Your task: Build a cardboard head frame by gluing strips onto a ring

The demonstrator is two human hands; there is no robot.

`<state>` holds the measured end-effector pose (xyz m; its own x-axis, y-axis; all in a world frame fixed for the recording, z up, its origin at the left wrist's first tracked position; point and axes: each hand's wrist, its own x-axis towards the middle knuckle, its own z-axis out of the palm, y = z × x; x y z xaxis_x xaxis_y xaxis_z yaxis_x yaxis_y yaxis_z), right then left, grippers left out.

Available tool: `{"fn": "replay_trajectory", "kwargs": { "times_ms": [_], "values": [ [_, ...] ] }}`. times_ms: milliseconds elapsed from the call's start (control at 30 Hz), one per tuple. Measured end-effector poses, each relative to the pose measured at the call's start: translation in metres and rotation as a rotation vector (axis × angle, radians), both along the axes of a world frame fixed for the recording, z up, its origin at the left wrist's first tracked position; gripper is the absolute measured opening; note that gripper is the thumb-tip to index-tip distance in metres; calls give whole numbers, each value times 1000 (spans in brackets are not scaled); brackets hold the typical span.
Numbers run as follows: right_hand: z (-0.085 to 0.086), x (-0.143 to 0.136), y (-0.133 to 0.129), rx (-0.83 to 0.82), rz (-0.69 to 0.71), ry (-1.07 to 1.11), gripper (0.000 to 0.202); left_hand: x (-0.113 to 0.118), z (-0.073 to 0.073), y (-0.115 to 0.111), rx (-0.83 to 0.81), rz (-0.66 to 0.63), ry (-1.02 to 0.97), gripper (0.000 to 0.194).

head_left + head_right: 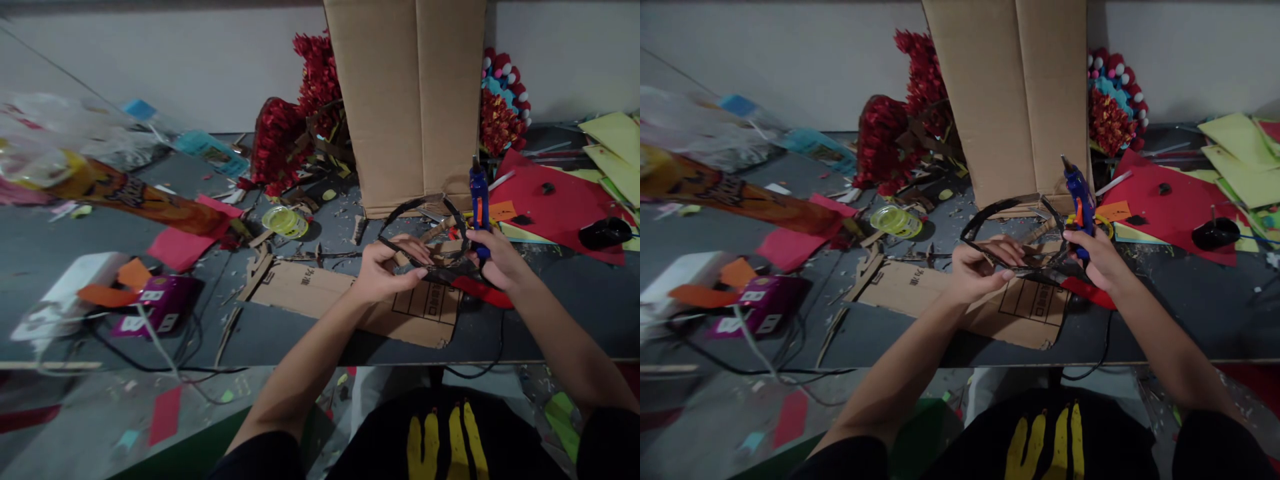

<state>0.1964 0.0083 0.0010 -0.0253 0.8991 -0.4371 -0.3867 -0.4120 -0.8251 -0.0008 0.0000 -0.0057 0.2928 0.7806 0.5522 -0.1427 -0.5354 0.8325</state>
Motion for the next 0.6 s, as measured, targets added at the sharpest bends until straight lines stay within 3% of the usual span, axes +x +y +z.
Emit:
{"fn": "replay_trajectory", "kwargs": {
  "times_ms": [200, 600],
  "values": [
    [4, 4, 4, -16, -68, 11, 35, -2, -4, -2, -54, -93, -67, 19],
    [4, 3, 2, -36, -36, 55, 32, -1, 2, -1, -95, -66, -62, 19]
  ]
}}
